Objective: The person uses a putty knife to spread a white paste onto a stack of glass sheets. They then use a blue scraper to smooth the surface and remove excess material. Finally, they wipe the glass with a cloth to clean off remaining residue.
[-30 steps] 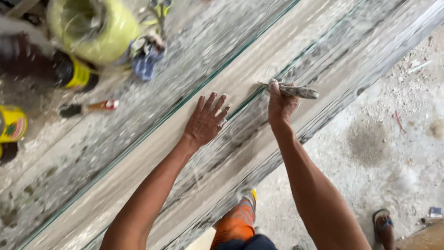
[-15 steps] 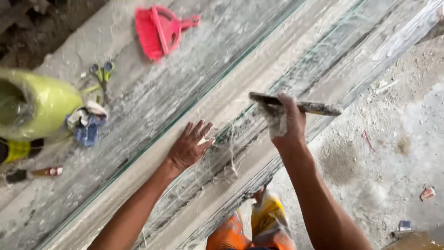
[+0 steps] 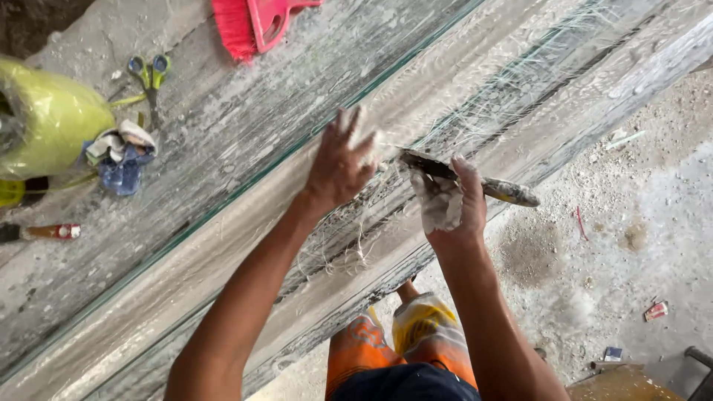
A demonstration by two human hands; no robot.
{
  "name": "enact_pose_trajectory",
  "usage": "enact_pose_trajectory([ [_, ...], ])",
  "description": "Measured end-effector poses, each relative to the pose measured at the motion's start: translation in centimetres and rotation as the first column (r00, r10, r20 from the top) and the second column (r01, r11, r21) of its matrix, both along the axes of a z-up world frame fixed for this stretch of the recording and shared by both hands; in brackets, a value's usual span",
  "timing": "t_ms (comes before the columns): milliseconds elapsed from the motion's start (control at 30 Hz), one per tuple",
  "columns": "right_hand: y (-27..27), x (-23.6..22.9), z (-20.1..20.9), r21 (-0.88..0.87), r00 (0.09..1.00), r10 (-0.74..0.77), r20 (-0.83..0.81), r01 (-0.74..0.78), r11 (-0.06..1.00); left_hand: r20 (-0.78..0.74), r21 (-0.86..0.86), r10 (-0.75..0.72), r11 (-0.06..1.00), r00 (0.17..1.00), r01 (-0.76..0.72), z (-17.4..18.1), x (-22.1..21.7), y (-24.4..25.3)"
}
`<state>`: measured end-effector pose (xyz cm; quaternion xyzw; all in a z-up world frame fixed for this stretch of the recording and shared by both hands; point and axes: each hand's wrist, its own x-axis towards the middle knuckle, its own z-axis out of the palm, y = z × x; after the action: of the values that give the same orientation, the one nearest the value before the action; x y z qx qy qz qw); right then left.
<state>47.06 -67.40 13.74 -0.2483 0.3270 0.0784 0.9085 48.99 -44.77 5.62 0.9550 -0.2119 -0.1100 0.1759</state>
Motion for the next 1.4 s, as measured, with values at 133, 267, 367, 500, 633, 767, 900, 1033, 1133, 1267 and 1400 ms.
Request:
enact_pose_trajectory([
  [133,3.3,-1.9,-3.3,-0.108,0.997,0.065,-0.04,-0.069,0.992,0.153,-0.104,0.192,0.979,0.969,-0.178,1.9,-6.2,8.3],
  [267,8.1,-3.7,-7.0,-0.244,0.922,0.318,-0.219,-0.368,0.897,0.244,0.006,0.151,0.988,0.958,-0.157,-2.0,-17.9,15.7],
  [367,11.2,-5.0,-8.4,-0.373,0.908,0.313,-0.279,-0.402,0.836,0.093,-0.048,0.289,0.957,0.953,-0.285,-2.1,-20.7,16.2],
  [500,13.2,-6.7,-10.5,-0.431,0.872,0.347,-0.344,-0.475,0.767,0.096,-0.079,0.258,0.965,0.961,-0.251,-2.6,-18.6,13.6],
  [633,12.4,-7.0,-11.9,-0.574,0.903,0.351,-0.249,-0.43,0.697,0.142,0.127,0.116,0.983,0.983,-0.134,-3.9,-15.6,11.9],
  [767,8.0,-3.8,-10.8,-0.691,0.946,0.312,-0.094,-0.287,0.664,0.184,0.175,0.0,0.984,0.983,-0.033,-4.1,-12.0,9.1],
  [900,2.3,3.1,-9.4,-0.852,0.946,0.217,-0.241,-0.313,0.42,0.006,0.29,-0.077,0.954,0.997,0.072,-2.6,-6.9,5.1],
  [1033,-5.3,10.1,-12.3,-0.868,0.981,0.186,-0.046,-0.132,0.479,0.007,0.263,-0.103,0.96,0.995,0.097,-2.9,-2.0,0.7],
  [1133,-11.7,15.4,-16.2,-0.815,0.976,0.144,0.164,0.051,0.578,0.061,0.237,-0.11,0.967,0.992,0.093,-3.5,1.7,-3.2],
  [1267,-19.3,22.7,-21.3,-0.724,0.934,0.037,0.356,0.25,0.643,0.058,0.197,-0.084,0.978,0.995,0.071,-3.9,7.6,-9.4],
  [1400,-21.8,28.8,-16.0,-0.673,0.971,-0.023,0.238,0.182,0.717,0.115,0.27,-0.102,0.96,0.988,0.068,-4.3,15.7,-15.5],
])
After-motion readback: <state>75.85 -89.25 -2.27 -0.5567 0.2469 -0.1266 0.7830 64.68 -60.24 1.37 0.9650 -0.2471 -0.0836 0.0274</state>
